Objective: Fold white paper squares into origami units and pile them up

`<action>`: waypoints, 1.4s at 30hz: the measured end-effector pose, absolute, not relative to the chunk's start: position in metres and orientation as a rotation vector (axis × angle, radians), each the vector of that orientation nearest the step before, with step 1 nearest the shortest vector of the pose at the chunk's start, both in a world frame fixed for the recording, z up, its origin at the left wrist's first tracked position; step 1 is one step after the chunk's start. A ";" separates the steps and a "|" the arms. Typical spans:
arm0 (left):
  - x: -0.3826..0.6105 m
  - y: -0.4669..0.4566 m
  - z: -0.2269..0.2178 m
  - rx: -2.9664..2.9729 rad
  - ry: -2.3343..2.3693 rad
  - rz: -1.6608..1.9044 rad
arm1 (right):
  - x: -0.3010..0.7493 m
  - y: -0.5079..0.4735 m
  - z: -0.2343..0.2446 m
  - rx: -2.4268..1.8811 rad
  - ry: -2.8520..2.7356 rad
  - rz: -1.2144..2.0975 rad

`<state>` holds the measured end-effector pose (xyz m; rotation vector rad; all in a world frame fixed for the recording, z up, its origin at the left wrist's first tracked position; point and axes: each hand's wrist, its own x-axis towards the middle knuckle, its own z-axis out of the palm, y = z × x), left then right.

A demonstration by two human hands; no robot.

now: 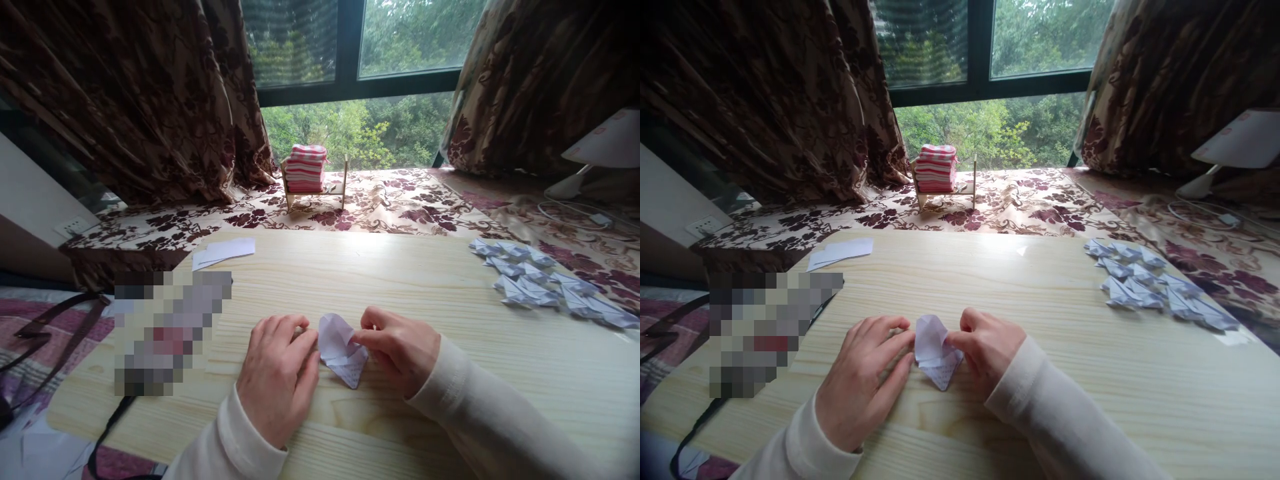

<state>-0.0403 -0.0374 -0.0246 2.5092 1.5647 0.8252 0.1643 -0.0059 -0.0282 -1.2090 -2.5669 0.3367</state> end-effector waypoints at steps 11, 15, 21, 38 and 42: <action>-0.033 -0.023 -0.024 2.604 1.505 0.775 | 0.164 -0.006 -0.029 -1.226 -2.565 0.339; -0.032 -0.018 -0.025 2.688 1.440 0.765 | 0.164 -0.006 -0.028 -1.225 -2.554 0.337; -0.040 -0.020 -0.021 2.640 1.366 0.726 | 0.165 -0.005 -0.030 -1.204 -2.565 0.320; -0.035 -0.040 -0.028 2.756 1.426 0.778 | 0.163 -0.005 -0.039 -1.244 -2.525 0.282; -0.035 -0.041 -0.028 2.769 1.411 0.727 | 0.161 -0.005 -0.039 -1.254 -2.533 0.257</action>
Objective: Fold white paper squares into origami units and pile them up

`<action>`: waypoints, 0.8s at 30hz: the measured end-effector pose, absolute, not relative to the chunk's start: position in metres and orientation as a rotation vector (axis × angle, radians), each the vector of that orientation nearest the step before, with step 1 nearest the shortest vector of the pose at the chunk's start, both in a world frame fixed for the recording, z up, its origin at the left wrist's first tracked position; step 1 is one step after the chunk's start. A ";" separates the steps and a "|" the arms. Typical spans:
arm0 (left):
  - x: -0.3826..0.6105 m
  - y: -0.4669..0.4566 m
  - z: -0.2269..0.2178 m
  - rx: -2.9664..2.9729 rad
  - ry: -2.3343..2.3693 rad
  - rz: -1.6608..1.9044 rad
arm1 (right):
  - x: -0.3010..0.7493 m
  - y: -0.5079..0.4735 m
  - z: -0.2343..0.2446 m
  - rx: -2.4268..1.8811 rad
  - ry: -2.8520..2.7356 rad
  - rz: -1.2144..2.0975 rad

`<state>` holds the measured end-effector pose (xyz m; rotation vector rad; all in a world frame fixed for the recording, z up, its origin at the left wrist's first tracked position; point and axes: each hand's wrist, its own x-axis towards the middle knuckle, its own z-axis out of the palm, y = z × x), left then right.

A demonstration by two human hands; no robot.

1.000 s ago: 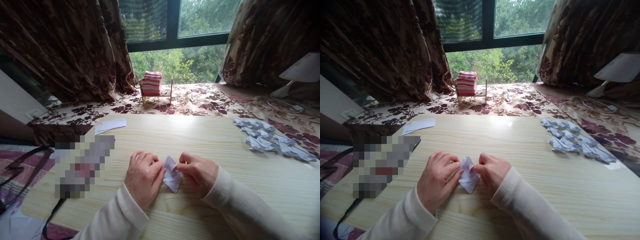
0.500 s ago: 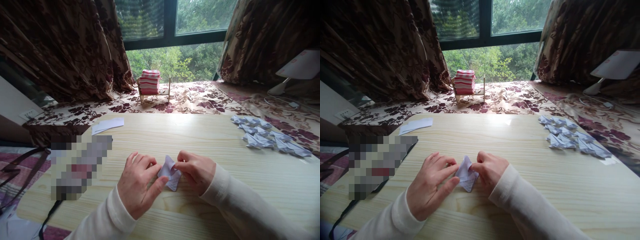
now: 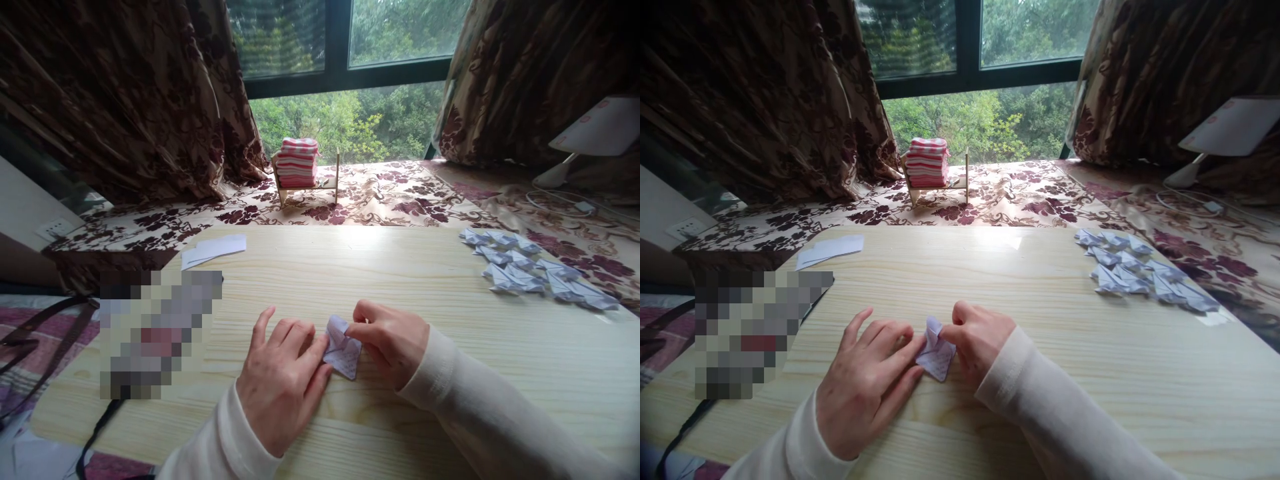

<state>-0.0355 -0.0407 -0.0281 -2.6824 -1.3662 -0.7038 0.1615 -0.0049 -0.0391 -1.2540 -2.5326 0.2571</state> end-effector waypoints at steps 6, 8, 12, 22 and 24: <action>-0.036 -0.040 -0.028 -2.710 -1.394 -0.681 | 0.162 -0.006 -0.035 -1.240 -2.538 0.273; -0.036 -0.039 -0.027 -2.722 -1.405 -0.651 | 0.163 -0.007 -0.032 -1.223 -2.575 0.289; -0.036 -0.038 -0.026 -2.745 -1.432 -0.635 | 0.165 -0.009 -0.026 -1.203 -2.640 0.304; -0.039 -0.041 -0.026 -2.761 -1.381 -0.796 | 0.166 -0.010 -0.026 -1.189 -2.642 0.310; -0.038 -0.041 -0.026 -2.758 -1.380 -0.763 | 0.166 -0.010 -0.025 -1.185 -2.646 0.314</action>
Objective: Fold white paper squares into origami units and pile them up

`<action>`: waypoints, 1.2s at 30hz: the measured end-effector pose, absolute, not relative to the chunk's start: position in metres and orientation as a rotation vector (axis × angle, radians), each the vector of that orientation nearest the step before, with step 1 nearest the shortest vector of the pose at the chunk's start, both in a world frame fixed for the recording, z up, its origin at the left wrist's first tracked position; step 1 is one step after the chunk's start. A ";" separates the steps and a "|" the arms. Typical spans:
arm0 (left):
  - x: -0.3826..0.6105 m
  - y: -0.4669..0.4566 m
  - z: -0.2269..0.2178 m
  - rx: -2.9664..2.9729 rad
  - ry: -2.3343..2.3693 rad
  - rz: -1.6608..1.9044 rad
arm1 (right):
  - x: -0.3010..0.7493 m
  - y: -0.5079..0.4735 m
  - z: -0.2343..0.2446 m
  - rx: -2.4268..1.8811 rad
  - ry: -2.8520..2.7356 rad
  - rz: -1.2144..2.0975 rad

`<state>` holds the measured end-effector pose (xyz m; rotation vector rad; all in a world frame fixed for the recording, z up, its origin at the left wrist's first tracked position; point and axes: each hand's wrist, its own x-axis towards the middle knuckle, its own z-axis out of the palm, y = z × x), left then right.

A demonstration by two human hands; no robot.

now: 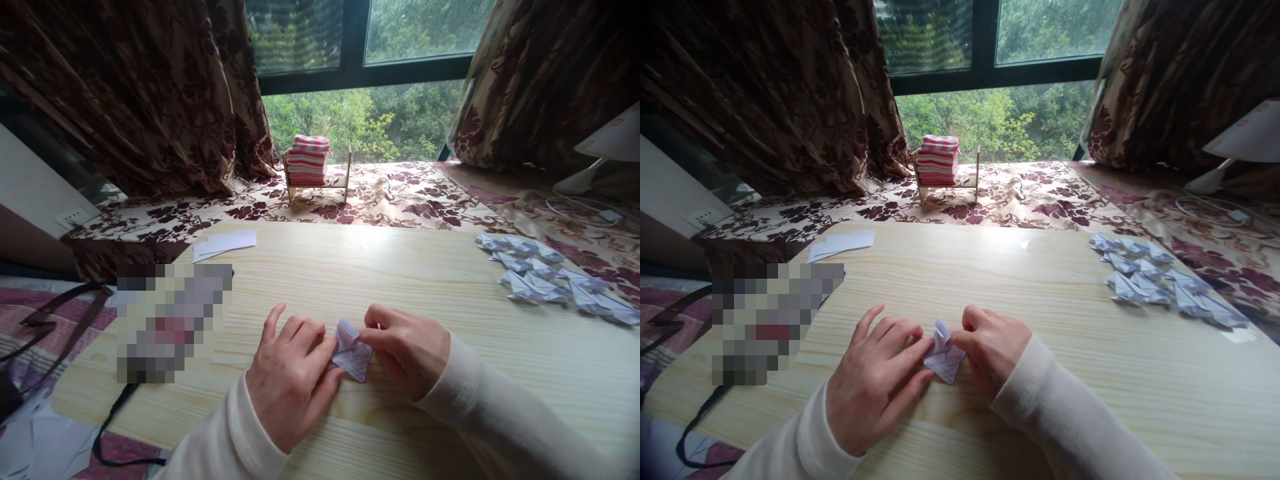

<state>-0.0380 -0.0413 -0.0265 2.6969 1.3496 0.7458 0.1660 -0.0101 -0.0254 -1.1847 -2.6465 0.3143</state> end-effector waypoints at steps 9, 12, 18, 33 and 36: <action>-0.034 -0.050 -0.027 2.719 1.388 0.770 | 0.165 -0.013 -0.023 -1.199 -2.635 0.314; -0.031 -0.054 -0.028 2.737 1.373 0.737 | 0.165 -0.012 -0.023 -1.202 -2.647 0.321; -0.029 -0.056 -0.032 2.748 1.418 0.657 | 0.164 -0.015 -0.023 -1.214 -2.626 0.326; -0.034 -0.034 -0.023 2.774 1.373 0.511 | 0.164 -0.016 -0.022 -1.264 -2.627 0.418; -0.036 -0.030 -0.020 2.836 1.302 0.482 | 0.164 -0.016 -0.022 -1.255 -2.625 0.413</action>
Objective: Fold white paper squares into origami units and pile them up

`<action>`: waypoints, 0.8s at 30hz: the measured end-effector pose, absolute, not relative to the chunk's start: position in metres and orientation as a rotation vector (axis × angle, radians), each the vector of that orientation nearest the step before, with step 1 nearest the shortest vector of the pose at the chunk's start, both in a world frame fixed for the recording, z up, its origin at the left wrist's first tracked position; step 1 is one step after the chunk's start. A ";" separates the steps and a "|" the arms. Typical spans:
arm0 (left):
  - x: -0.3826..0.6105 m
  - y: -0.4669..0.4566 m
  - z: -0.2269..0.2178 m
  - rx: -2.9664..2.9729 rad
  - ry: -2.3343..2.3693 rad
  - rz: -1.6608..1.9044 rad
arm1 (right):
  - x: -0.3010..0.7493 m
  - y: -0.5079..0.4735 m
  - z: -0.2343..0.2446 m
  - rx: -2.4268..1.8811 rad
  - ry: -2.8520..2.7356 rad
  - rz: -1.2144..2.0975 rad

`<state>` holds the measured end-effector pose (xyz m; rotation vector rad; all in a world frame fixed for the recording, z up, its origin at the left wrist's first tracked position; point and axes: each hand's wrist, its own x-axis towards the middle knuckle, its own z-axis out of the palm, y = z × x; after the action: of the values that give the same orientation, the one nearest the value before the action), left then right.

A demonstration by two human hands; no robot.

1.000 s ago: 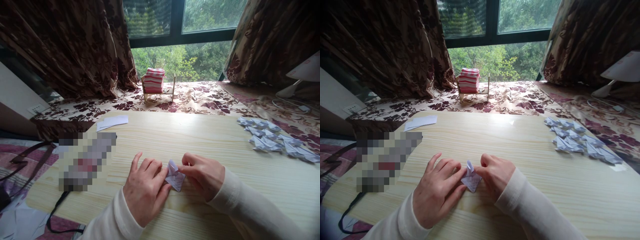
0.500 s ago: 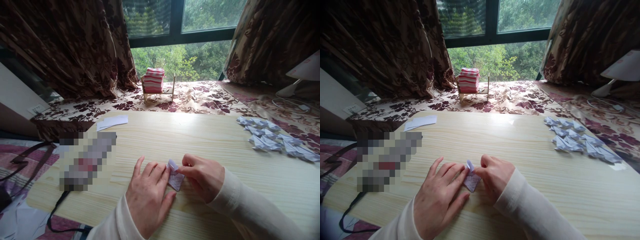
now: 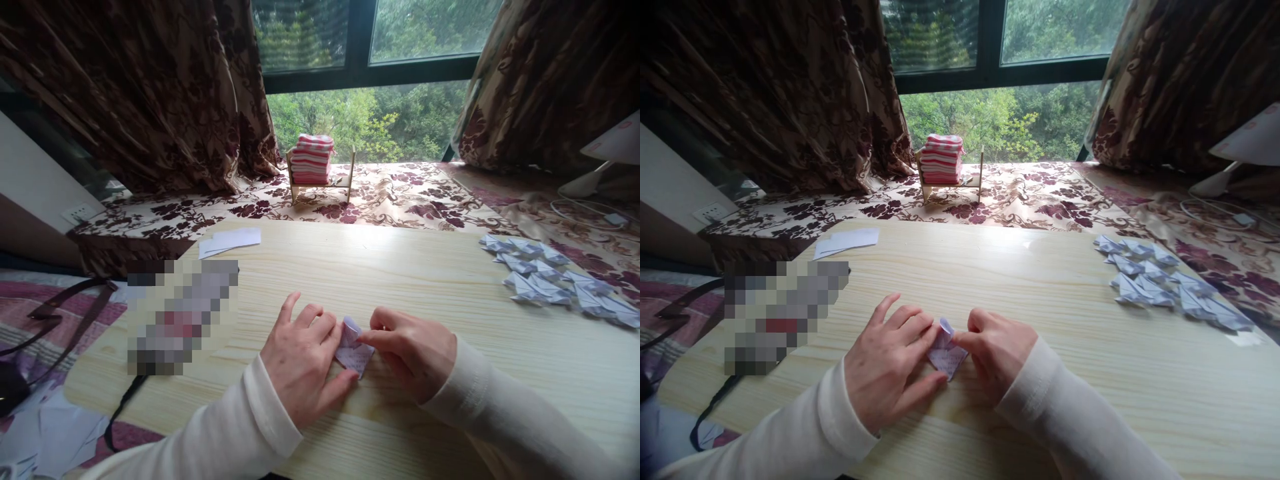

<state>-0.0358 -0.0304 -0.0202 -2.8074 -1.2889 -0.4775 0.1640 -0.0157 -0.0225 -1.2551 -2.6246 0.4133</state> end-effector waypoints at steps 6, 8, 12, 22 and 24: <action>-0.043 -0.023 -0.020 -2.777 -1.113 -0.421 | 0.162 -0.016 -0.022 -1.279 -2.637 0.398; -0.048 -0.025 -0.020 -2.752 -1.071 -0.425 | 0.160 -0.016 -0.021 -1.308 -2.629 0.381; -0.054 -0.040 -0.017 -2.701 -1.117 -0.524 | 0.160 -0.016 -0.022 -1.310 -2.594 0.391; -0.031 -0.067 -0.028 -2.737 -1.325 -0.598 | 0.166 -0.011 -0.033 -1.203 -2.488 0.403; -0.033 -0.065 -0.029 -2.718 -1.337 -0.611 | 0.168 -0.010 -0.033 -1.155 -2.481 0.428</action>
<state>-0.0329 -0.0654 -0.0293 -2.7183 -1.3366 -0.6110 0.1685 -0.0100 -0.0335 -1.1546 -2.4808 0.4282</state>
